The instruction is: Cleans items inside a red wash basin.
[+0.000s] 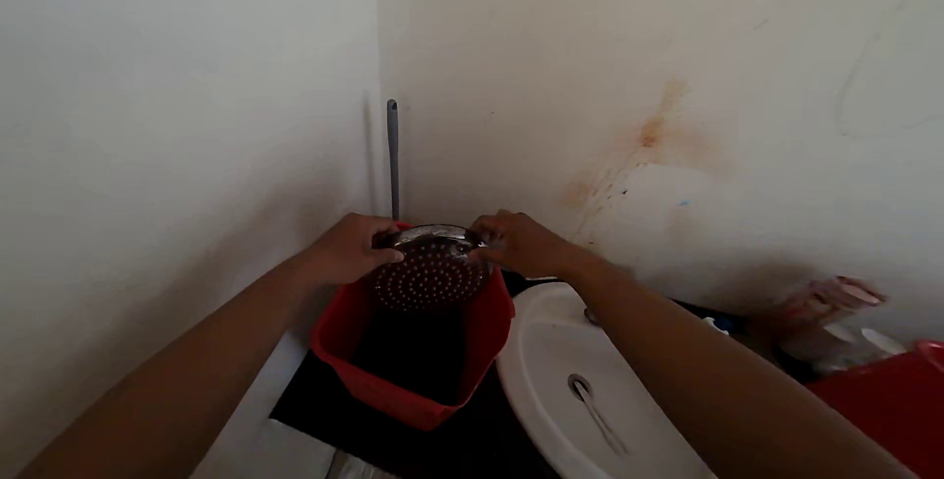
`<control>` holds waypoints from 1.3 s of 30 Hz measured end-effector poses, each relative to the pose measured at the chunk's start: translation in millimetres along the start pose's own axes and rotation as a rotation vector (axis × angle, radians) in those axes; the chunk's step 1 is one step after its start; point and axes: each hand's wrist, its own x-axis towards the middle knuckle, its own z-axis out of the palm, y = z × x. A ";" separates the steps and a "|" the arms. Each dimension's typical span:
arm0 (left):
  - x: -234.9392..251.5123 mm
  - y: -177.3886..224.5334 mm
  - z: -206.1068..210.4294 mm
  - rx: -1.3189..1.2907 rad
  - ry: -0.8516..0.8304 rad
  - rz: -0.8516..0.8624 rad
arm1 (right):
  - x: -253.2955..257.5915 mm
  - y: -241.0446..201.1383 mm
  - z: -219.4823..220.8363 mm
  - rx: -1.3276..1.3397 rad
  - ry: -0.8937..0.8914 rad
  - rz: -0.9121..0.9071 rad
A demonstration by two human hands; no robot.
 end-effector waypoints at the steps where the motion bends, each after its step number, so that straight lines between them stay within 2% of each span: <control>1: -1.4 -0.1 -0.3 -0.003 0.005 -0.012 | 1.6 -0.2 0.3 -0.011 -0.009 -0.001; 11: -18.7 -1.9 0.1 -0.096 0.103 -0.036 | 15.0 -7.1 -5.9 0.104 -0.044 -0.025; 20: -29.9 -19.4 5.6 -0.127 0.114 -0.082 | 10.2 -27.5 -7.6 -0.048 0.017 -0.155; 26: -35.3 -22.8 19.4 -0.121 0.179 -0.102 | 13.0 -44.5 -9.7 -0.151 0.000 -0.142; 31: -33.1 -17.8 30.7 0.005 0.313 -0.072 | 24.1 -61.9 -13.1 -0.262 -0.042 -0.132; 35: -30.8 -7.9 29.9 0.151 0.310 -0.117 | 25.1 -67.3 -18.2 -0.281 -0.065 -0.084; 39: -29.5 1.1 33.6 0.283 0.376 -0.100 | 23.7 -67.3 -21.5 -0.278 -0.057 -0.063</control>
